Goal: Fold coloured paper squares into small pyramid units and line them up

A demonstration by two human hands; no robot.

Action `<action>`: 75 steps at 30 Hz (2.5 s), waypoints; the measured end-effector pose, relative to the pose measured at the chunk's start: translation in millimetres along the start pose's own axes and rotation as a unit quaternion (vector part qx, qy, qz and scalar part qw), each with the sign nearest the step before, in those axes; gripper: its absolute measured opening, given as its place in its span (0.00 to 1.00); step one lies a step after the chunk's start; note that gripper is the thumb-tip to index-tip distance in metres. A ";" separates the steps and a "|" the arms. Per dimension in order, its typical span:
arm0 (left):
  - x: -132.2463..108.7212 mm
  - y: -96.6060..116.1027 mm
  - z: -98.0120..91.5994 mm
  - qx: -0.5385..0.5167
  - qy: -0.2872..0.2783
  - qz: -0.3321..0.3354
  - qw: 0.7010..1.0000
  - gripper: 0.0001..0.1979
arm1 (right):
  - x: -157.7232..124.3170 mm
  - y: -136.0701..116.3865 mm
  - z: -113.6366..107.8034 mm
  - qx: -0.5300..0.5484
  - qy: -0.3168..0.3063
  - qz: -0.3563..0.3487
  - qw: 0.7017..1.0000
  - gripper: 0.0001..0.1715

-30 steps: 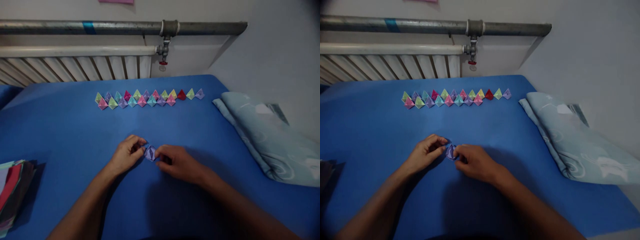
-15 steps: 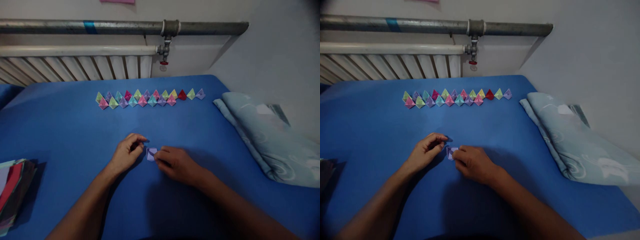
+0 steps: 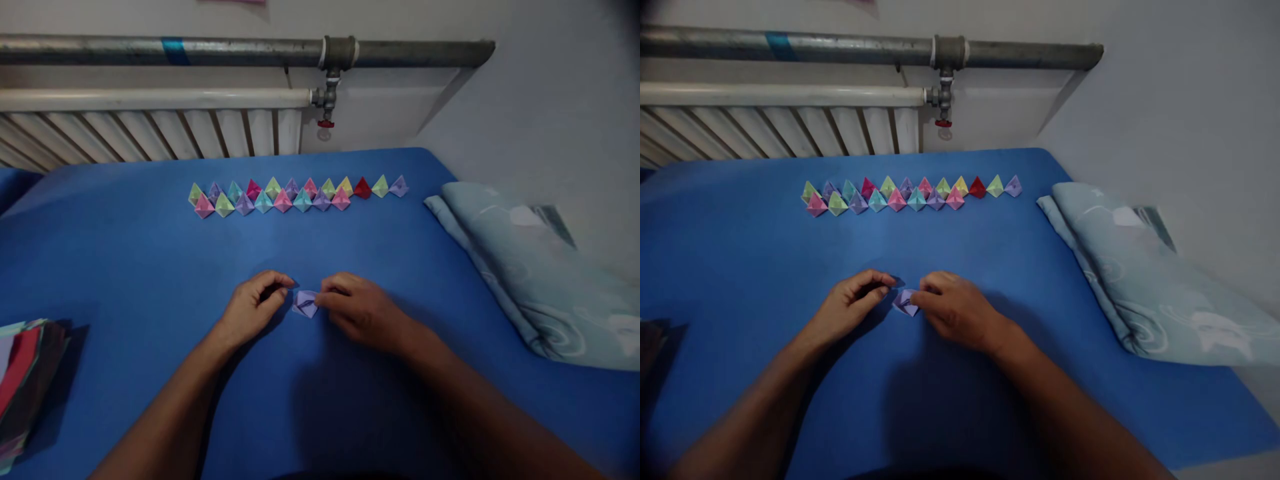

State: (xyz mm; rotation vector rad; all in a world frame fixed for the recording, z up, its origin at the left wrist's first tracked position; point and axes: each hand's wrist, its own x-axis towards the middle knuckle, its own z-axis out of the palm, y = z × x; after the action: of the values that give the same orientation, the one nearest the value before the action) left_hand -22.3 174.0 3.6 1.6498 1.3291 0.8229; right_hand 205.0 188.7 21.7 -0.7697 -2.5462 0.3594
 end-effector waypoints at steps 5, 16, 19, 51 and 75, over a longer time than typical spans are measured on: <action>0.2 -0.4 0.5 0.035 0.002 0.056 0.998 0.10 | 0.6 -0.5 0.0 0.065 0.070 0.070 0.993 0.10; -0.9 4.6 -4.8 0.083 -0.081 0.105 0.988 0.14 | 3.0 -1.3 0.3 0.153 -0.030 0.216 0.964 0.08; -1.1 3.6 -1.3 0.087 -0.074 0.116 0.987 0.15 | 4.9 -4.2 1.3 0.158 -0.065 0.241 0.955 0.12; -5.0 6.6 12.6 0.173 -0.048 0.061 0.982 0.10 | 4.3 -12.2 19.4 0.080 -0.055 0.224 0.970 0.12; -2.8 0.0 13.4 0.187 -0.065 0.073 0.977 0.07 | 18.0 -24.7 24.9 0.059 -0.079 0.307 0.947 0.07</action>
State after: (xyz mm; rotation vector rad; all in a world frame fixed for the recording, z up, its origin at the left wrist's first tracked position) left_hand -11.1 168.5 -2.1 2.0777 1.3416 0.5569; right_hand 168.1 176.2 15.5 -1.5331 -2.3372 0.7893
